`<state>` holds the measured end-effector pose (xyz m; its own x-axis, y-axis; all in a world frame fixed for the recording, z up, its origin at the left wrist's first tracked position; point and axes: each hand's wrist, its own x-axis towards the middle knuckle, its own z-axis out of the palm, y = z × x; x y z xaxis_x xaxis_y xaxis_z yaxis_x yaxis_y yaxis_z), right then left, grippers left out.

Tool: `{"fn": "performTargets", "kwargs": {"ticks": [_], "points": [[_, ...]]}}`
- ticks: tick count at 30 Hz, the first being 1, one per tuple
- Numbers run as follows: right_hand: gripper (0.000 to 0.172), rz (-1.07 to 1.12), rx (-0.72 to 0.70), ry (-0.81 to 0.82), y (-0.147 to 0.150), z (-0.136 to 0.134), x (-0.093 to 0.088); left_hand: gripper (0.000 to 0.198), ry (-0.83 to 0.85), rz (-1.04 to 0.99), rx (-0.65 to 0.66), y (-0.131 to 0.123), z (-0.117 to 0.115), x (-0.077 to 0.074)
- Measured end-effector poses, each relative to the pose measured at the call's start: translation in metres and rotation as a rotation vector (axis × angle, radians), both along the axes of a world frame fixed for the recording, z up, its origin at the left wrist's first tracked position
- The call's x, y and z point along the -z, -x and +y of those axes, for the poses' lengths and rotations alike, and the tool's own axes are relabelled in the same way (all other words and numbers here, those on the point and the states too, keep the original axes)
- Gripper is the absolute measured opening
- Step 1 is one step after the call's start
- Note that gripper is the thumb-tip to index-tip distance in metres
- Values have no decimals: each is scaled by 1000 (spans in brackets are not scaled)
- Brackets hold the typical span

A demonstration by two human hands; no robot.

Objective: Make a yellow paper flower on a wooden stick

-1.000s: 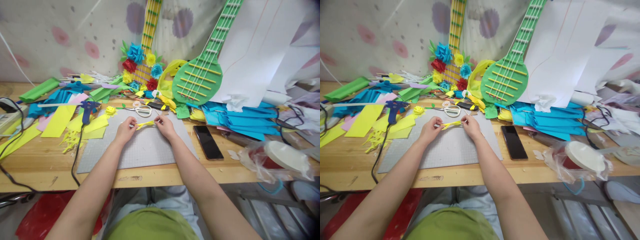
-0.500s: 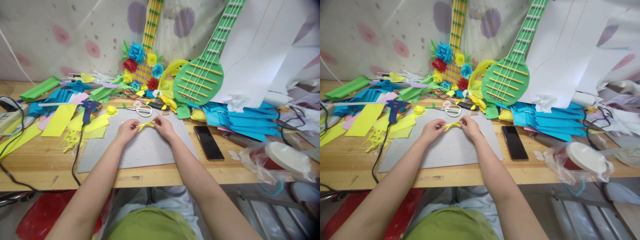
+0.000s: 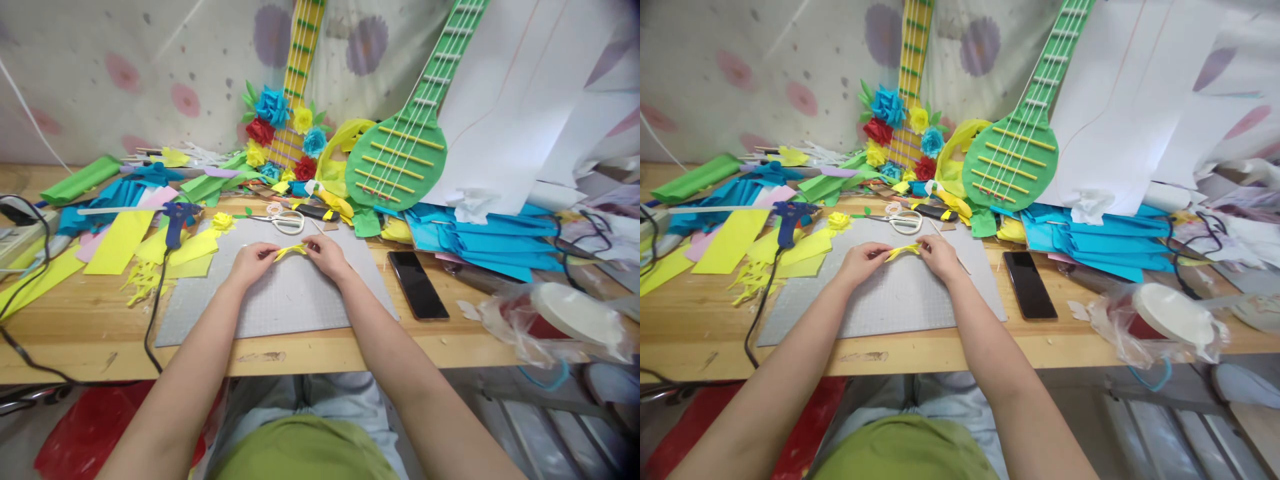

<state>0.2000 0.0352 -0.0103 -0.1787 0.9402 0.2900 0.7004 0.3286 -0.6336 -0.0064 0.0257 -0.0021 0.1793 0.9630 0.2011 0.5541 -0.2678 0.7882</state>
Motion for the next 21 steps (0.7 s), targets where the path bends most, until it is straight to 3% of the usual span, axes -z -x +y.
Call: {"fn": "performTargets", "kwargs": {"ticks": [8,21], "points": [[19,-2,7,-5,1,0,0,29,92,-84,-1,3,3,5],[20,-3,1,-13,2,-1,-3,29,158,-114,-45,0,4,1]]}}
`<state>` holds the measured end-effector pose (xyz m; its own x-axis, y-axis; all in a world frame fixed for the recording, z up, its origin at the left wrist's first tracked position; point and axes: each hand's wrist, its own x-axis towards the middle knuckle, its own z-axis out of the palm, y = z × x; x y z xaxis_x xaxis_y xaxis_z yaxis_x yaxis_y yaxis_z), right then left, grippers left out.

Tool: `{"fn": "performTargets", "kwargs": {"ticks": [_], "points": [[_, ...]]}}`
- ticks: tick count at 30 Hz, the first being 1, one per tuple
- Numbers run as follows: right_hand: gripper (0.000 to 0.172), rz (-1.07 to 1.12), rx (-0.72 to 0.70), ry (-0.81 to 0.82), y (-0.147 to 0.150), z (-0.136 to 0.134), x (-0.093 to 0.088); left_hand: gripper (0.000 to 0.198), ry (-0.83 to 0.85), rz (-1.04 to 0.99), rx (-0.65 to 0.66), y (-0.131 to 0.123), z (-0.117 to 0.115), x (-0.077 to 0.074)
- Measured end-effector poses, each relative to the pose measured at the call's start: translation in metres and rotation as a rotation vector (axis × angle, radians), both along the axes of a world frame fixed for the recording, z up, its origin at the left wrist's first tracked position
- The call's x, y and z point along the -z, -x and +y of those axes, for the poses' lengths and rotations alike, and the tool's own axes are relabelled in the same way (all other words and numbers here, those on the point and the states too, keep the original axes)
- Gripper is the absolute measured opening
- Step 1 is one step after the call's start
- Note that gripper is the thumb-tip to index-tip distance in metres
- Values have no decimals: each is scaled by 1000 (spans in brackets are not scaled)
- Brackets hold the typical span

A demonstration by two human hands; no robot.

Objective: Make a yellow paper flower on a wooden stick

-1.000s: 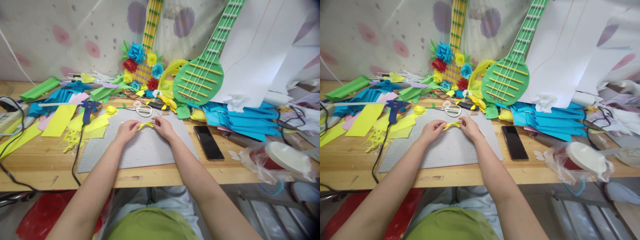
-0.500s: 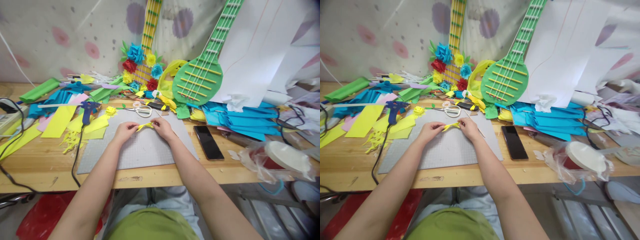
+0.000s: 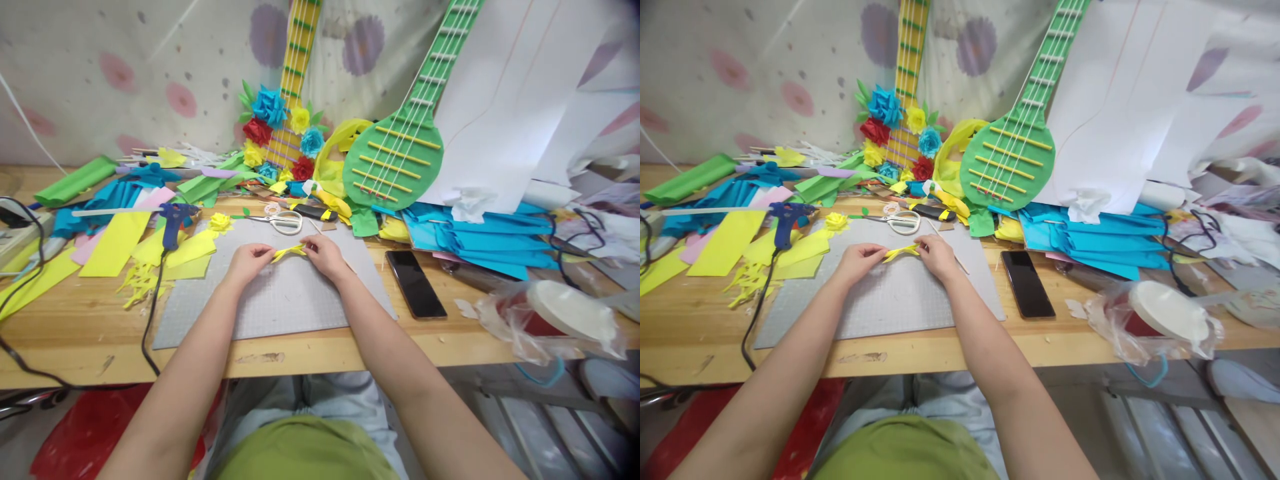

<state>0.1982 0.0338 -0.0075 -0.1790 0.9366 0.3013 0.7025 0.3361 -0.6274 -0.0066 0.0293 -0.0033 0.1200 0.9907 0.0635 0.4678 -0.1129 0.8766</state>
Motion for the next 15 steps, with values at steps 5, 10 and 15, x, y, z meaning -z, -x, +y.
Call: {"fn": "performTargets", "kwargs": {"ticks": [5,10,15], "points": [[21,-13,10,11,1,-1,-2,30,-15,66,9,2,1,1],[23,-14,33,32,0,-1,-3,31,-19,42,85,5,-2,-2],[21,-10,21,15,0,0,-2,28,-53,57,123,7,-3,-3]]}}
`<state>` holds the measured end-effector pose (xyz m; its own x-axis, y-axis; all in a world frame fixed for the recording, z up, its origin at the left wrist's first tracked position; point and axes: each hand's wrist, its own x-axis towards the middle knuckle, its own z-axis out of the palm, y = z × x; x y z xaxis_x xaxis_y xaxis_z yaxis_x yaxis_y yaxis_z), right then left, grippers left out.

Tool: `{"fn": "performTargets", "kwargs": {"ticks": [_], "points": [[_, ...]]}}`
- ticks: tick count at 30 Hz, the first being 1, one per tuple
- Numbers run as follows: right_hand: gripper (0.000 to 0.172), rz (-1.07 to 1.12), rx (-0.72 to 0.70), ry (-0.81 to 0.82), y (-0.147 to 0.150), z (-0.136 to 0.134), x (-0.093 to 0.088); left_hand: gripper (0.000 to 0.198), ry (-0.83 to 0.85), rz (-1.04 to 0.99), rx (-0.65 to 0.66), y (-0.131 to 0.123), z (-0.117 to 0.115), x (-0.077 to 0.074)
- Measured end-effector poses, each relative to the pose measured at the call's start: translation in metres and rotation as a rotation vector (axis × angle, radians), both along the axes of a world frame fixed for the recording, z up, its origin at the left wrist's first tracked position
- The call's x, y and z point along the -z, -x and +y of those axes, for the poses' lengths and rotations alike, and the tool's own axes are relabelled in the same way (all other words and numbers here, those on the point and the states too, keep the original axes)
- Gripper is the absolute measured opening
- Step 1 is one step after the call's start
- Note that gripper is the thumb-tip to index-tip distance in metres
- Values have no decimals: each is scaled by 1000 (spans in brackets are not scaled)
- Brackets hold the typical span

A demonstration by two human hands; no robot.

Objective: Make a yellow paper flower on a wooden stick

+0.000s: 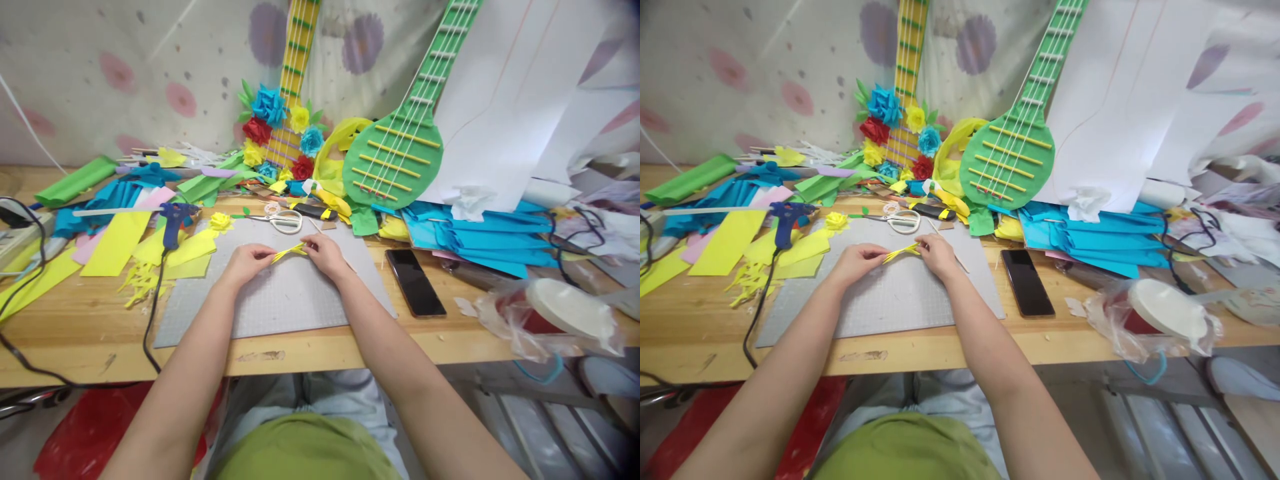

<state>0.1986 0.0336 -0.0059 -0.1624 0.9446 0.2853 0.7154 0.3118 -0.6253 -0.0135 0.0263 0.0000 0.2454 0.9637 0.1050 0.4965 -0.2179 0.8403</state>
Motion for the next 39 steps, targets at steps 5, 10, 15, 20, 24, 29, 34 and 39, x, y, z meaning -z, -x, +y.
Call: {"fn": "performTargets", "kwargs": {"ticks": [5,10,15,20,24,29,34,39], "points": [[19,11,-3,-11,0,1,1,26,-58,60,-33,-1,1,1],[17,12,-10,-21,-1,2,3,25,-60,68,-45,-1,1,2],[15,21,-14,-28,-2,3,4,25,-64,72,-51,-1,1,3],[18,77,2,-49,-2,1,2,25,-56,67,-58,-1,0,2],[12,94,8,-92,-2,-3,-1,25,-67,81,-61,-2,-1,0],[11,55,-40,-71,0,-6,-2,27,-86,52,-45,-3,-1,1],[7,30,-33,-38,1,-5,-1,25,-135,73,-9,-3,-2,-1],[6,29,-34,-34,1,-5,-2,24,-150,98,7,-5,-3,-3]]}}
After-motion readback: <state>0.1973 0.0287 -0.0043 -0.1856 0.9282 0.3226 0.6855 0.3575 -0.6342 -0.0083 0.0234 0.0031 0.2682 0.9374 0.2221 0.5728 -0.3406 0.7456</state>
